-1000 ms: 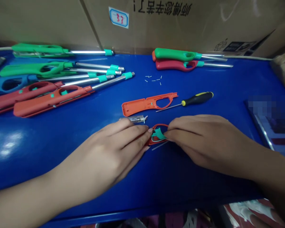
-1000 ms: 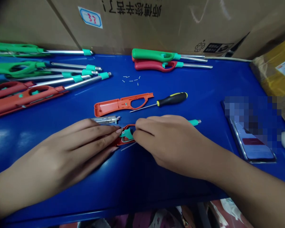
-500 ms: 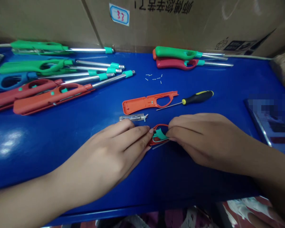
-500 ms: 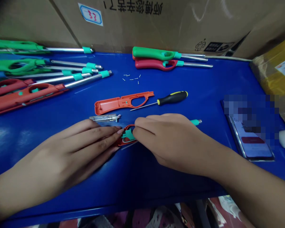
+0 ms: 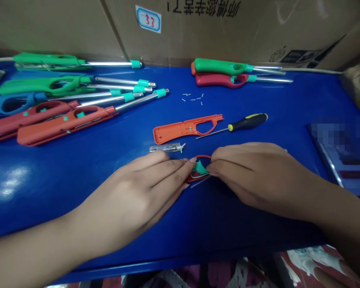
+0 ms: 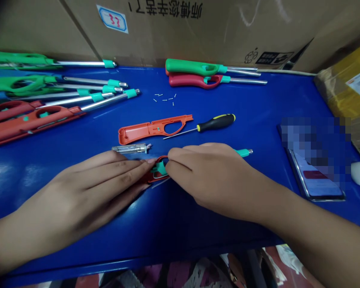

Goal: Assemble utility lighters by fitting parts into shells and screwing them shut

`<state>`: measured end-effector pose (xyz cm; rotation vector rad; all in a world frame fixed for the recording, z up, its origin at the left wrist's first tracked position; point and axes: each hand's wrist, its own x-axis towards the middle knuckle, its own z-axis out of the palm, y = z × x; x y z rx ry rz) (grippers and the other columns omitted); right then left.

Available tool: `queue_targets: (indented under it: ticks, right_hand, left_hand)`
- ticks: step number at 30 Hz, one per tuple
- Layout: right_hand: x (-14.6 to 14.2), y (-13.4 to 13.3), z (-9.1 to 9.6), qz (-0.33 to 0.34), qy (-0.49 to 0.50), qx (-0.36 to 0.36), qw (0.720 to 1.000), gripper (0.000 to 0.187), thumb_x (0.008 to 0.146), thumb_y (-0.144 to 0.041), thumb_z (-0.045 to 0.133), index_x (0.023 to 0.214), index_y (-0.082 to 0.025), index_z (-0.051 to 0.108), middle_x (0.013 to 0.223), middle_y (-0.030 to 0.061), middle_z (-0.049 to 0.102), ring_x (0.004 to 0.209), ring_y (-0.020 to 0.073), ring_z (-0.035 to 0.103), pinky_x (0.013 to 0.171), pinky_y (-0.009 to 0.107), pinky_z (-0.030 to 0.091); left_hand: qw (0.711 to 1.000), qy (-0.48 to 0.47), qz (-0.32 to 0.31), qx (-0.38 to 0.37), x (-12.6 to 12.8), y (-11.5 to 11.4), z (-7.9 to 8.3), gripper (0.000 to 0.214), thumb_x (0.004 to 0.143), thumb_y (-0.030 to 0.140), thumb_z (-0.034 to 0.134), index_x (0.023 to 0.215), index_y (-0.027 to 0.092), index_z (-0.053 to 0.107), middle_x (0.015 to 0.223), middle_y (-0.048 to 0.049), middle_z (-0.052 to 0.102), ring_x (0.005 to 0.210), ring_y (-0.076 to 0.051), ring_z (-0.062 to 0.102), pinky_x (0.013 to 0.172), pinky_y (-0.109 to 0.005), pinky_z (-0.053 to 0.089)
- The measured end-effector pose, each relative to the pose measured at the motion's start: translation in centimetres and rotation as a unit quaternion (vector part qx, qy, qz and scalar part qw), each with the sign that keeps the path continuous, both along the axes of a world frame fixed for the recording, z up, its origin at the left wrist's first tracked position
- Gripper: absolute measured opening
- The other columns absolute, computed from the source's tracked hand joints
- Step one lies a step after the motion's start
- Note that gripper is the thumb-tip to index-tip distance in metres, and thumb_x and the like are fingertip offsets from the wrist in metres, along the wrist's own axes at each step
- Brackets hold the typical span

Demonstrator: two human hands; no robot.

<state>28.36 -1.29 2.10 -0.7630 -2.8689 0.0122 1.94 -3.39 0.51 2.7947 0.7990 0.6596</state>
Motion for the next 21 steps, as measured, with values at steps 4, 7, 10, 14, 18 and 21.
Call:
queue_targets:
  ticks: [4,7,10,14,18,21]
  right_hand:
    - [-0.36,-0.03,0.25,0.007,-0.006,0.008,1.000,0.028,0.100,-0.011,0.042,0.095,-0.014,0.069,0.087,0.0064,0.071,0.071,0.0193,0.063,0.060,0.032,0.039]
    - [-0.50,0.03,0.46,0.008,-0.009,0.014,1.000,0.031,0.101,-0.011,0.040,0.093,-0.015,0.070,0.083,0.0054,0.070,0.069,0.0182,0.062,0.058,0.031,0.039]
    - [-0.53,0.05,0.63,0.009,-0.011,0.027,1.000,0.032,0.101,-0.010,0.040,0.093,-0.014,0.071,0.085,0.0059,0.072,0.070,0.0180,0.062,0.058,0.031,0.039]
    - [-0.55,-0.06,0.88,0.017,-0.030,0.029,0.999,0.034,0.101,-0.009,0.039,0.095,-0.013,0.072,0.088,0.0066,0.073,0.070,0.0196,0.064,0.057,0.033,0.038]
    - [-0.48,-0.27,0.95,0.031,-0.033,0.028,0.999,0.033,0.101,-0.008,0.040,0.095,-0.012,0.072,0.089,0.0066,0.073,0.070,0.0193,0.063,0.057,0.033,0.036]
    - [-0.23,-0.22,0.69,0.022,-0.013,0.023,0.999,0.029,0.102,-0.010,0.043,0.099,-0.013,0.072,0.090,0.0058,0.073,0.070,0.0183,0.062,0.059,0.033,0.037]
  left_hand:
    - [1.000,0.001,-0.001,-0.007,0.00,0.07,-0.03,0.044,0.097,0.013,0.063,0.140,0.003,0.056,0.121,-0.0128,0.073,0.104,-0.025,0.067,0.093,-0.042,0.060]
    - [1.000,0.010,-0.005,-0.001,0.07,0.10,0.07,0.043,0.098,0.012,0.061,0.139,0.001,0.056,0.120,-0.0142,0.073,0.102,-0.026,0.068,0.091,-0.043,0.060]
    - [1.000,0.019,-0.011,0.007,0.07,0.08,0.23,0.041,0.099,0.012,0.059,0.138,0.000,0.056,0.122,-0.0157,0.073,0.103,-0.027,0.068,0.091,-0.044,0.061]
    - [1.000,0.022,-0.016,0.006,-0.07,0.03,0.27,0.040,0.099,0.011,0.058,0.137,0.000,0.057,0.122,-0.0162,0.073,0.104,-0.027,0.068,0.093,-0.044,0.060]
    - [1.000,0.018,-0.017,0.002,-0.17,-0.04,0.20,0.040,0.099,0.011,0.058,0.138,0.001,0.056,0.124,-0.0161,0.072,0.106,-0.027,0.068,0.094,-0.044,0.061]
    - [1.000,0.024,-0.018,0.008,-0.16,-0.03,0.19,0.040,0.100,0.011,0.057,0.138,0.002,0.056,0.124,-0.0156,0.072,0.106,-0.027,0.069,0.093,-0.044,0.061]
